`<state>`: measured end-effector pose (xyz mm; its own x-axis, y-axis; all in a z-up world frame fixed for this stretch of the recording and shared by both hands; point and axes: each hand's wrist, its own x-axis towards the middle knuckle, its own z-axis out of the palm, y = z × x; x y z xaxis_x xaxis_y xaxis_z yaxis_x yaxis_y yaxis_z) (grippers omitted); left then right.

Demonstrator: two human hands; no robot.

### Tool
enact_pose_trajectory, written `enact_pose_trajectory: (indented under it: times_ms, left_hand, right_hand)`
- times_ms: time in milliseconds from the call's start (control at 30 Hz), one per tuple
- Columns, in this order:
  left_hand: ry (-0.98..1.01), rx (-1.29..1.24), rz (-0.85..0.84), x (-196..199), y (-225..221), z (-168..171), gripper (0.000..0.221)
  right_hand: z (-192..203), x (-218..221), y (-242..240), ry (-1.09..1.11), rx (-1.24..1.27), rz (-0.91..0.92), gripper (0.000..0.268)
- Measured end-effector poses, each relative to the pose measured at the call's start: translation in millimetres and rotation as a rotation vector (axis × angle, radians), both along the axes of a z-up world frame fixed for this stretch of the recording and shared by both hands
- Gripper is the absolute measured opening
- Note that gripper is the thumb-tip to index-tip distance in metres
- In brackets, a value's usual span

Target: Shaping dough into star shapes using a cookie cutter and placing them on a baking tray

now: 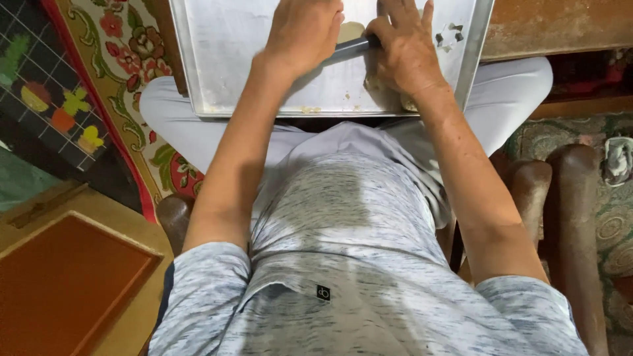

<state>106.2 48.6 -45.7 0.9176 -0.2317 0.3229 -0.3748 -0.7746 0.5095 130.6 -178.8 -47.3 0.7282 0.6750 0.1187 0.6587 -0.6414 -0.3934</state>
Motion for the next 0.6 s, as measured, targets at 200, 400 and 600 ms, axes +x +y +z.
enact_pose_trajectory:
  times_ms: [200,400,600]
  left_hand:
    - [0.152,0.241,0.171,-41,-18,-21,0.043]
    - [0.228,0.292,0.198,-41,-21,-20,0.054]
    - [0.233,0.289,0.226,-28,-13,-19,0.051]
  right_hand:
    - [7,14,-3,-0.014,0.077,0.109,0.024]
    - [6,31,-17,0.12,0.09,0.246,0.05]
    - [3,35,2,-0.032,-0.035,0.21,0.054]
